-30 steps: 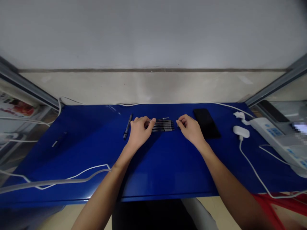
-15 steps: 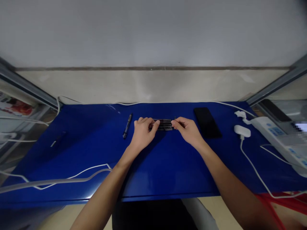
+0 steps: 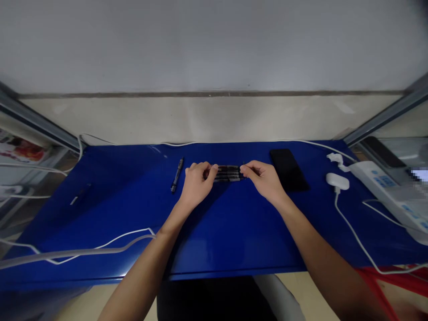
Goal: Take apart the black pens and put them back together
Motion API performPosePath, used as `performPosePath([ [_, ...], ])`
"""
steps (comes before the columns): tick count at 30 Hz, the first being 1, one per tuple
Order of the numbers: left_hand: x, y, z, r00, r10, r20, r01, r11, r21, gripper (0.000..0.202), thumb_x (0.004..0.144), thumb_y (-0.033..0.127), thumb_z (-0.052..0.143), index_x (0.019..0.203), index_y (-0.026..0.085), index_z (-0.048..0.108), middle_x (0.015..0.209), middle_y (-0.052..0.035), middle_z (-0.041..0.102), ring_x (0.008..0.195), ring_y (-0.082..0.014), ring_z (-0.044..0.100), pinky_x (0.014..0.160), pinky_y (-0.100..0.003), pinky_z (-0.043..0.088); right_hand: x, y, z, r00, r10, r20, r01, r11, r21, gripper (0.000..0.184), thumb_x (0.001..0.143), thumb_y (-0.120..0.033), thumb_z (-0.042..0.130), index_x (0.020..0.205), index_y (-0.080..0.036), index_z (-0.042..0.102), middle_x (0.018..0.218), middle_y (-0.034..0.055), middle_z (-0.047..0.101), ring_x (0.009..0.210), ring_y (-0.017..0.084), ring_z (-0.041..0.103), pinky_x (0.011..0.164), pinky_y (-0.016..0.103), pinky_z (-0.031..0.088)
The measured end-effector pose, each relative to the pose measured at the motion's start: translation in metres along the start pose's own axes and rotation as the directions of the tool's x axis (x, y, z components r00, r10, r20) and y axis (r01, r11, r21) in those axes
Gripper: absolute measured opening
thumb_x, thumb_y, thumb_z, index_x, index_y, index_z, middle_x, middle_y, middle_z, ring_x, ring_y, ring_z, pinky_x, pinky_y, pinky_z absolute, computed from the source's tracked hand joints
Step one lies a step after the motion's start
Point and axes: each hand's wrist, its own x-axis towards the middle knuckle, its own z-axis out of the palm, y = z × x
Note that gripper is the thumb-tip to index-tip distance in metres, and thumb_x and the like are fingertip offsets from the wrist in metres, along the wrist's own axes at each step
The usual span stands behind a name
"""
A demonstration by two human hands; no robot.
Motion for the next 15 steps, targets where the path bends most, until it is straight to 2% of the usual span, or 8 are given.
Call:
performPosePath([
  [2, 0.0002, -0.0005, -0.0005, 1.0, -0.01, -0.002, 0.01, 1.0, 0.007, 0.041, 0.099, 0.043, 0.045, 0.065, 0.02, 0.051, 0.062, -0.0008, 0.056, 0.068, -0.0187, 0.049, 0.067, -0.031, 0.032, 0.0009, 0.0015, 0.0007, 1.0, -0.012, 0.001, 0.012, 0.998, 0.06, 0.022, 0.084, -0.044, 0.07, 0.085, -0.021, 0.071, 0.084, 0.0037, 0.071, 0.078, 0.019, 0.066, 0.072, 0.032, 0.052],
  [4, 0.0005, -0.0012, -0.0006, 1.0, -0.01, -0.007, 0.01, 1.0, 0.009, 0.042, 0.099, 0.043, 0.044, 0.064, 0.02, 0.05, 0.062, -0.0009, 0.056, 0.068, -0.0185, 0.05, 0.067, -0.031, 0.033, 0.0009, 0.0015, 0.001, 1.0, -0.015, 0.0, 0.015, 0.996, 0.082, 0.023, 0.084, -0.044, 0.071, 0.087, -0.022, 0.071, 0.086, 0.0041, 0.072, 0.08, 0.019, 0.067, 0.074, 0.033, 0.053],
  [9, 0.0008, -0.0014, -0.0003, 1.0, 0.004, -0.011, -0.004, 1.0, 0.009, 0.042, 0.099, 0.042, 0.045, 0.063, 0.02, 0.048, 0.06, -0.0001, 0.054, 0.068, -0.0182, 0.049, 0.067, -0.031, 0.033, -0.0007, -0.0016, 0.0004, 1.0, -0.007, 0.009, 0.007, 1.0, -0.024, 0.043, 0.093, -0.05, 0.056, 0.066, -0.02, 0.068, 0.061, 0.002, 0.063, 0.062, 0.016, 0.061, 0.064, 0.031, 0.049],
  [13, 0.0008, -0.0021, -0.0004, 1.0, 0.003, -0.015, -0.003, 1.0, 0.01, 0.041, 0.099, 0.041, 0.046, 0.064, 0.02, 0.049, 0.06, 0.0001, 0.054, 0.067, -0.018, 0.048, 0.066, -0.031, 0.032, -0.0002, 0.0003, 0.0004, 0.999, -0.047, 0.002, 0.047, 0.999, -0.007, 0.023, 0.087, -0.044, 0.067, 0.082, -0.021, 0.071, 0.081, 0.0031, 0.071, 0.075, 0.018, 0.065, 0.07, 0.031, 0.05],
  [15, 0.0009, -0.0027, -0.0008, 1.0, 0.001, -0.02, -0.001, 1.0, 0.003, 0.041, 0.099, 0.041, 0.046, 0.064, 0.02, 0.049, 0.061, -0.0001, 0.054, 0.067, -0.0179, 0.048, 0.066, -0.031, 0.031, -0.0001, 0.0007, 0.0, 0.999, -0.051, 0.0, 0.051, 0.999, 0.008, 0.021, 0.086, -0.042, 0.069, 0.085, -0.022, 0.072, 0.085, 0.0035, 0.072, 0.078, 0.019, 0.066, 0.073, 0.032, 0.051],
])
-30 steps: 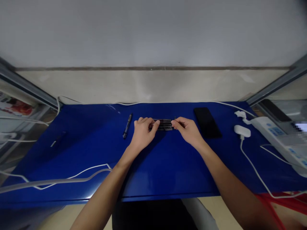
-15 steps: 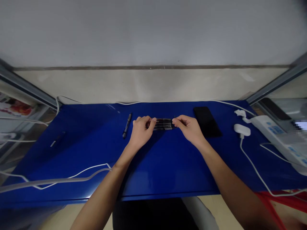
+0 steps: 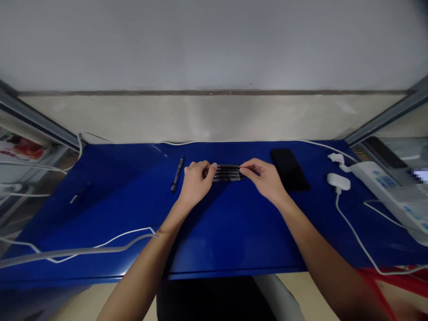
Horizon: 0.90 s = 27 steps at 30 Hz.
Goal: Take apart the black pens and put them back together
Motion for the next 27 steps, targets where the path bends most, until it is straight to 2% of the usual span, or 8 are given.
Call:
performPosePath([
  [5, 0.0005, -0.0004, -0.0009, 1.0, 0.014, 0.01, -0.014, 1.0, -0.015, 0.041, 0.099, 0.042, 0.045, 0.064, 0.02, 0.049, 0.062, -0.0006, 0.055, 0.067, -0.018, 0.048, 0.067, -0.031, 0.032, -0.001, -0.0031, -0.0013, 0.999, 0.049, 0.015, -0.048, 0.997, -0.055, 0.044, 0.094, -0.05, 0.055, 0.066, -0.02, 0.069, 0.063, 0.0025, 0.065, 0.064, 0.017, 0.062, 0.067, 0.032, 0.049],
  [10, 0.0005, -0.0015, -0.0002, 0.999, 0.032, 0.013, -0.032, 0.999, -0.006, 0.042, 0.099, 0.041, 0.044, 0.063, 0.02, 0.048, 0.061, -0.0004, 0.054, 0.066, -0.0177, 0.047, 0.066, -0.031, 0.032, 0.0004, -0.0015, -0.0008, 1.0, 0.008, -0.009, -0.007, 0.999, 0.033, 0.021, 0.084, -0.044, 0.07, 0.086, -0.022, 0.072, 0.085, 0.0033, 0.072, 0.077, 0.019, 0.067, 0.072, 0.032, 0.052],
  [12, 0.0004, -0.0019, 0.0002, 1.0, 0.027, 0.015, -0.027, 1.0, 0.004, 0.043, 0.1, 0.041, 0.044, 0.063, 0.021, 0.047, 0.06, -0.0002, 0.053, 0.065, -0.0177, 0.047, 0.065, -0.031, 0.032, 0.0004, -0.0019, -0.001, 1.0, 0.011, -0.01, -0.011, 0.999, 0.031, 0.023, 0.086, -0.045, 0.068, 0.084, -0.022, 0.072, 0.083, 0.0038, 0.072, 0.076, 0.019, 0.067, 0.072, 0.033, 0.052],
  [16, 0.0002, -0.0013, 0.0006, 0.999, 0.025, 0.036, -0.025, 1.0, 0.013, 0.042, 0.099, 0.04, 0.045, 0.062, 0.02, 0.045, 0.059, 0.0001, 0.052, 0.066, -0.0176, 0.048, 0.064, -0.031, 0.031, -0.0005, -0.0036, -0.0014, 0.999, 0.036, -0.007, -0.037, 0.999, -0.038, 0.044, 0.093, -0.051, 0.055, 0.064, -0.021, 0.069, 0.06, 0.0025, 0.064, 0.062, 0.017, 0.062, 0.065, 0.032, 0.05],
  [18, 0.0003, -0.001, 0.0007, 0.999, 0.032, 0.043, -0.032, 0.999, 0.009, 0.042, 0.099, 0.04, 0.045, 0.062, 0.02, 0.046, 0.059, 0.0003, 0.051, 0.065, -0.0175, 0.048, 0.063, -0.031, 0.03, -0.0004, -0.0026, -0.0011, 1.0, 0.028, -0.008, -0.029, 0.999, -0.037, 0.039, 0.091, -0.049, 0.06, 0.067, -0.021, 0.069, 0.063, 0.0021, 0.065, 0.063, 0.017, 0.062, 0.064, 0.031, 0.049],
  [20, 0.0004, -0.0012, 0.0007, 0.998, 0.037, 0.041, -0.038, 0.999, 0.004, 0.042, 0.099, 0.04, 0.045, 0.062, 0.02, 0.045, 0.059, 0.0004, 0.051, 0.064, -0.0173, 0.047, 0.063, -0.031, 0.029, 0.0, -0.001, -0.0006, 1.0, 0.012, -0.012, -0.012, 1.0, -0.006, 0.027, 0.087, -0.046, 0.067, 0.077, -0.022, 0.071, 0.075, 0.0027, 0.07, 0.069, 0.018, 0.064, 0.067, 0.032, 0.05],
  [22, 0.0005, -0.0016, 0.0007, 0.998, 0.039, 0.039, -0.039, 0.999, 0.001, 0.043, 0.099, 0.04, 0.045, 0.062, 0.02, 0.044, 0.058, 0.0006, 0.051, 0.063, -0.017, 0.046, 0.063, -0.031, 0.03, 0.0002, -0.0004, -0.0003, 1.0, 0.003, -0.016, -0.003, 1.0, 0.022, 0.022, 0.084, -0.044, 0.07, 0.083, -0.022, 0.073, 0.082, 0.0036, 0.072, 0.074, 0.019, 0.066, 0.07, 0.033, 0.051],
  [27, 0.0005, -0.0013, 0.0006, 0.999, 0.023, 0.04, -0.023, 1.0, 0.014, 0.043, 0.099, 0.041, 0.045, 0.061, 0.02, 0.045, 0.059, 0.0004, 0.052, 0.065, -0.0173, 0.049, 0.064, -0.031, 0.031, -0.0005, -0.0032, -0.0006, 0.999, 0.039, -0.004, -0.039, 0.999, -0.013, 0.04, 0.093, -0.049, 0.057, 0.069, -0.02, 0.072, 0.065, 0.0036, 0.067, 0.065, 0.018, 0.064, 0.069, 0.034, 0.052],
])
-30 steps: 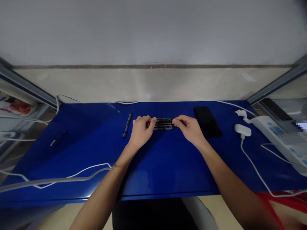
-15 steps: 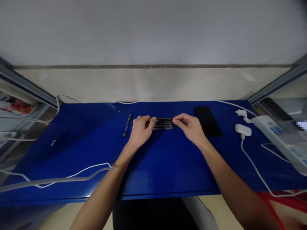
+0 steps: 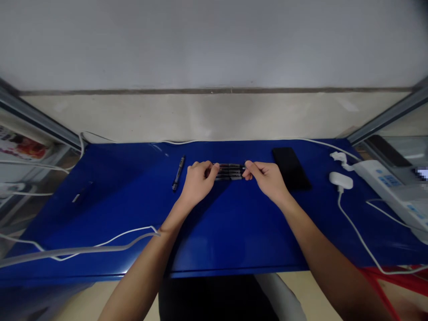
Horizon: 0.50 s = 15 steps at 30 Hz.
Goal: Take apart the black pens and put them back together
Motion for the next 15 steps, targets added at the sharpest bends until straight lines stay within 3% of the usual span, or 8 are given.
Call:
performPosePath([
  [6, 0.0006, -0.0006, 0.0004, 1.0, 0.0, -0.004, 0.0, 1.0, 0.009, 0.043, 0.099, 0.04, 0.046, 0.061, 0.02, 0.046, 0.058, 0.0007, 0.052, 0.063, -0.0169, 0.047, 0.063, -0.031, 0.031, 0.0012, 0.005, 0.0004, 0.999, -0.039, 0.004, 0.039, 0.999, 0.038, 0.021, 0.085, -0.043, 0.069, 0.089, -0.023, 0.073, 0.089, 0.0043, 0.073, 0.08, 0.02, 0.067, 0.074, 0.035, 0.053],
  [12, 0.0004, -0.0023, 0.0014, 1.0, 0.003, -0.007, -0.003, 1.0, -0.02, 0.043, 0.099, 0.04, 0.045, 0.061, 0.02, 0.044, 0.057, 0.0008, 0.05, 0.063, -0.0166, 0.046, 0.063, -0.031, 0.03, 0.0008, 0.0037, 0.0002, 1.0, 0.004, 0.015, -0.004, 0.999, -0.032, 0.036, 0.092, -0.048, 0.058, 0.073, -0.021, 0.071, 0.07, 0.0033, 0.068, 0.069, 0.018, 0.064, 0.07, 0.033, 0.051],
  [15, 0.0004, -0.0015, 0.0001, 1.0, 0.013, 0.004, -0.013, 1.0, -0.001, 0.042, 0.1, 0.039, 0.045, 0.061, 0.02, 0.045, 0.058, 0.0005, 0.051, 0.063, -0.0171, 0.045, 0.063, -0.031, 0.029, 0.0002, 0.0025, 0.0012, 1.0, -0.021, -0.001, 0.021, 0.999, -0.03, 0.028, 0.09, -0.045, 0.063, 0.078, -0.021, 0.07, 0.076, 0.003, 0.069, 0.071, 0.018, 0.064, 0.068, 0.032, 0.049],
])
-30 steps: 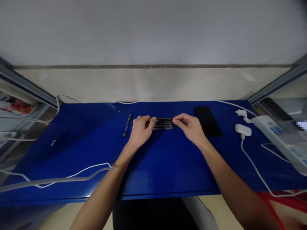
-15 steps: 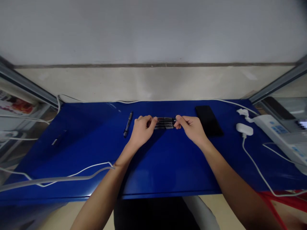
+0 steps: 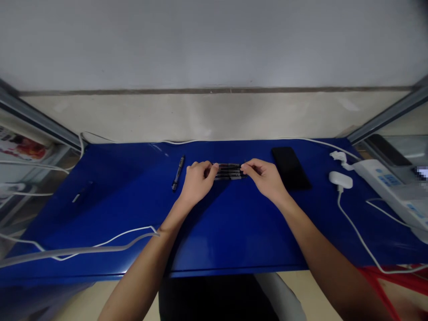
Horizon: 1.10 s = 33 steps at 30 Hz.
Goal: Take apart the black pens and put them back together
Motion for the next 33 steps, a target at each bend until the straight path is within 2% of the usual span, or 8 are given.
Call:
performPosePath([
  [6, -0.007, 0.009, 0.006, 0.987, 0.119, 0.105, -0.134, 0.979, 0.153, 0.035, 0.103, 0.039, 0.04, 0.078, 0.019, 0.057, 0.079, -0.0034, 0.065, 0.079, -0.0212, 0.053, 0.071, -0.034, 0.029, -0.009, -0.004, 0.015, 0.995, -0.082, 0.065, 0.087, 0.993, -0.082, 0.023, 0.091, -0.039, 0.062, 0.078, -0.021, 0.068, 0.076, 0.0022, 0.069, 0.069, 0.018, 0.062, 0.064, 0.03, 0.045],
  [10, -0.011, 0.013, 0.014, 0.981, 0.144, 0.13, -0.164, 0.973, 0.162, 0.033, 0.106, 0.034, 0.033, 0.09, 0.019, 0.059, 0.092, -0.0043, 0.069, 0.086, -0.0219, 0.054, 0.073, -0.034, 0.029, -0.013, -0.008, 0.023, 0.99, -0.105, 0.09, 0.115, 0.988, -0.106, 0.027, 0.095, -0.039, 0.057, 0.078, -0.021, 0.067, 0.08, 0.003, 0.071, 0.074, 0.018, 0.064, 0.064, 0.029, 0.045],
  [13, -0.011, 0.012, 0.014, 0.984, 0.131, 0.118, -0.149, 0.975, 0.165, 0.036, 0.106, 0.035, 0.032, 0.086, 0.019, 0.057, 0.089, -0.0041, 0.068, 0.084, -0.0215, 0.054, 0.073, -0.034, 0.029, -0.011, -0.009, 0.02, 0.996, -0.083, 0.045, 0.088, 0.989, -0.123, 0.032, 0.097, -0.043, 0.051, 0.082, -0.02, 0.068, 0.078, 0.0037, 0.07, 0.071, 0.018, 0.064, 0.061, 0.028, 0.044],
  [16, -0.01, 0.01, 0.012, 0.991, 0.108, 0.084, -0.121, 0.976, 0.179, 0.037, 0.106, 0.036, 0.032, 0.085, 0.019, 0.056, 0.087, -0.0039, 0.067, 0.081, -0.0211, 0.053, 0.072, -0.034, 0.028, -0.006, -0.001, 0.013, 0.994, -0.066, -0.087, 0.046, 0.975, -0.218, 0.032, 0.099, -0.044, 0.048, 0.095, -0.019, 0.068, 0.078, 0.0052, 0.07, 0.071, 0.019, 0.063, 0.064, 0.03, 0.045],
  [19, -0.008, 0.008, 0.01, 0.993, 0.092, 0.069, -0.103, 0.978, 0.179, 0.037, 0.106, 0.036, 0.033, 0.085, 0.019, 0.058, 0.086, -0.0039, 0.067, 0.08, -0.021, 0.053, 0.072, -0.034, 0.028, -0.002, 0.013, 0.009, 0.973, -0.125, -0.192, 0.028, 0.896, -0.443, 0.026, 0.094, -0.039, 0.056, 0.107, -0.018, 0.066, 0.083, 0.0077, 0.068, 0.085, 0.025, 0.059, 0.076, 0.036, 0.048],
  [27, -0.008, 0.008, 0.01, 0.996, 0.084, 0.032, -0.088, 0.981, 0.171, 0.036, 0.105, 0.034, 0.036, 0.08, 0.019, 0.057, 0.077, -0.0033, 0.064, 0.077, -0.021, 0.051, 0.07, -0.033, 0.027, -0.002, 0.028, 0.008, 0.988, -0.108, -0.111, 0.006, 0.744, -0.668, 0.039, 0.091, -0.018, 0.047, 0.13, -0.017, 0.053, 0.105, 0.0139, 0.064, 0.101, 0.031, 0.055, 0.084, 0.043, 0.049],
  [30, -0.007, 0.006, 0.01, 0.997, 0.075, 0.015, -0.077, 0.98, 0.182, 0.036, 0.105, 0.034, 0.037, 0.078, 0.019, 0.055, 0.075, -0.003, 0.063, 0.076, -0.0207, 0.051, 0.069, -0.033, 0.026, -0.002, 0.026, 0.006, 0.983, -0.071, -0.17, -0.071, 0.707, -0.704, 0.031, 0.093, -0.028, 0.05, 0.12, -0.014, 0.055, 0.104, 0.0153, 0.065, 0.1, 0.032, 0.055, 0.079, 0.042, 0.049],
  [33, -0.007, 0.005, 0.01, 0.998, 0.069, 0.0, -0.067, 0.978, 0.196, 0.035, 0.105, 0.034, 0.037, 0.076, 0.019, 0.053, 0.074, -0.0027, 0.062, 0.076, -0.0208, 0.051, 0.069, -0.033, 0.026, -0.002, 0.025, 0.003, 0.976, -0.019, -0.215, -0.153, 0.645, -0.749, 0.027, 0.093, -0.043, 0.053, 0.095, -0.016, 0.058, 0.091, 0.0154, 0.065, 0.095, 0.033, 0.055, 0.071, 0.041, 0.048],
])
